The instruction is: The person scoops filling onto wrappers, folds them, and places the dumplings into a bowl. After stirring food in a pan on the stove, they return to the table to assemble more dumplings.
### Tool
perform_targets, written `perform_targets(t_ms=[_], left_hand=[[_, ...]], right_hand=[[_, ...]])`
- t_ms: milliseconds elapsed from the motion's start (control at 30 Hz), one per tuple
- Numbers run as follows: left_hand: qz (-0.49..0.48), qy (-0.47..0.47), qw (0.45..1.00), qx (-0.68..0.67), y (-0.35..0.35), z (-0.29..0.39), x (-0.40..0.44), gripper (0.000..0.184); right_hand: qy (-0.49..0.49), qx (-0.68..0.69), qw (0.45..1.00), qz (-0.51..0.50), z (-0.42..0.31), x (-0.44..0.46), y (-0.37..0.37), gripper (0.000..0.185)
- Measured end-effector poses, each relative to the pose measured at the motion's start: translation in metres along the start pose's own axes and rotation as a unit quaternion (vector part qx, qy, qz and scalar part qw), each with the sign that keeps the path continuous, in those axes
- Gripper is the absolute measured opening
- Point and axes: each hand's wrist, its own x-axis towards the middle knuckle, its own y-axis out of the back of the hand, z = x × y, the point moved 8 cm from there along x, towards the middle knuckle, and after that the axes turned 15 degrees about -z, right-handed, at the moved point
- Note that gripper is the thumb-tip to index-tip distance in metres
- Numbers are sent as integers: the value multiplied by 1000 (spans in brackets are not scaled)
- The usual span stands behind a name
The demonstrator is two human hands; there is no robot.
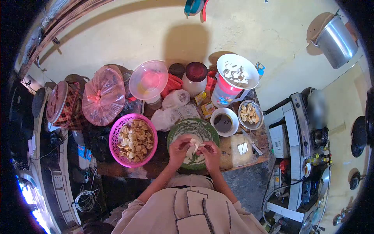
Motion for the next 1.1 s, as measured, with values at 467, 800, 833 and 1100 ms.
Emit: perform_targets(t_ms=[467,800,833,1100], left_hand=[[-24,-59,998,-29,-3,-12,-7,19],[-40,21,998,39,-6,-11,-8,15],[-30,3,998,55,-6,-6,-8,13],[65,-53,983,163,-2,12,-14,16]], right_hand=[[-11,-89,994,-61,-16,5,-7,12],[2,-13,999,-31,-25,11,-8,20],[10,32,999,-32,-24,12,-9,23],[0,24,1000,-20,-19,4,-21,26]])
